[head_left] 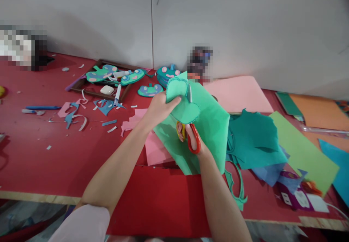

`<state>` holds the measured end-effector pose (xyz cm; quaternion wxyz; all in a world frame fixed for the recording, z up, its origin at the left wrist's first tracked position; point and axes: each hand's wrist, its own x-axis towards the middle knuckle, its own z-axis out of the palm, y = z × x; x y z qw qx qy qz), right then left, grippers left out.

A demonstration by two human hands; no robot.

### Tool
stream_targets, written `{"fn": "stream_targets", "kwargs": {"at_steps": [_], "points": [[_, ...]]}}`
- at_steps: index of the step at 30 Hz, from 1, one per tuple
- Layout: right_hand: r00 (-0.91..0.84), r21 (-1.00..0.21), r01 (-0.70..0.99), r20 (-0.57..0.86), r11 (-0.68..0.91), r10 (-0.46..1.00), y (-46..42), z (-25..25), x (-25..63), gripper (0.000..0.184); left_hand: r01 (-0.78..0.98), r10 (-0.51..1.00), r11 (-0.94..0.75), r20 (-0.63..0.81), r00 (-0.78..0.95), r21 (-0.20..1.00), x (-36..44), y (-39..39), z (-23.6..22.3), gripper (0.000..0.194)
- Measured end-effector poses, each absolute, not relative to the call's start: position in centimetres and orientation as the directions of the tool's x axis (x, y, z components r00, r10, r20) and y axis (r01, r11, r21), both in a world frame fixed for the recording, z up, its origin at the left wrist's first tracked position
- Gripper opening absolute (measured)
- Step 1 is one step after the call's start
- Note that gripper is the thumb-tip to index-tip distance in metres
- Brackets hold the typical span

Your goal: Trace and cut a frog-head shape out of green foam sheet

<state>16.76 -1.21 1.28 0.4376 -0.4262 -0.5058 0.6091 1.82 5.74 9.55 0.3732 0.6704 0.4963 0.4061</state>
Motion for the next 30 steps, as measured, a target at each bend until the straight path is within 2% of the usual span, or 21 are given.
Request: {"fn": "stream_targets", "kwargs": {"at_steps": [7, 13, 22, 30], "points": [[-0.254, -0.994, -0.085, -0.051, -0.075, 0.966, -1.26, 1.18, 16.73, 0.040, 0.379, 0.971, -0.229, 0.183, 0.154, 0.897, 1.87, 5.78, 9.57, 0.021], [-0.243, -0.986, -0.109, -0.095, -0.125, 0.965, -1.13, 0.97, 16.67, 0.040, 0.425, 0.949, -0.293, 0.205, 0.241, 0.857, 1.42, 5.71, 9.79, 0.020], [-0.174, -0.993, -0.077, -0.079, -0.094, 0.981, -1.21, 1.31, 16.09, 0.040, 0.352, 0.939, -0.294, 0.200, 0.279, 0.888, 1.60, 5.68, 9.28, 0.022], [-0.137, -0.998, -0.036, -0.042, -0.047, 0.990, -1.33, 0.81, 15.92, 0.043, 0.370, 0.946, -0.276, 0.184, 0.266, 0.887, 1.91, 5.49, 8.97, 0.025]]}}
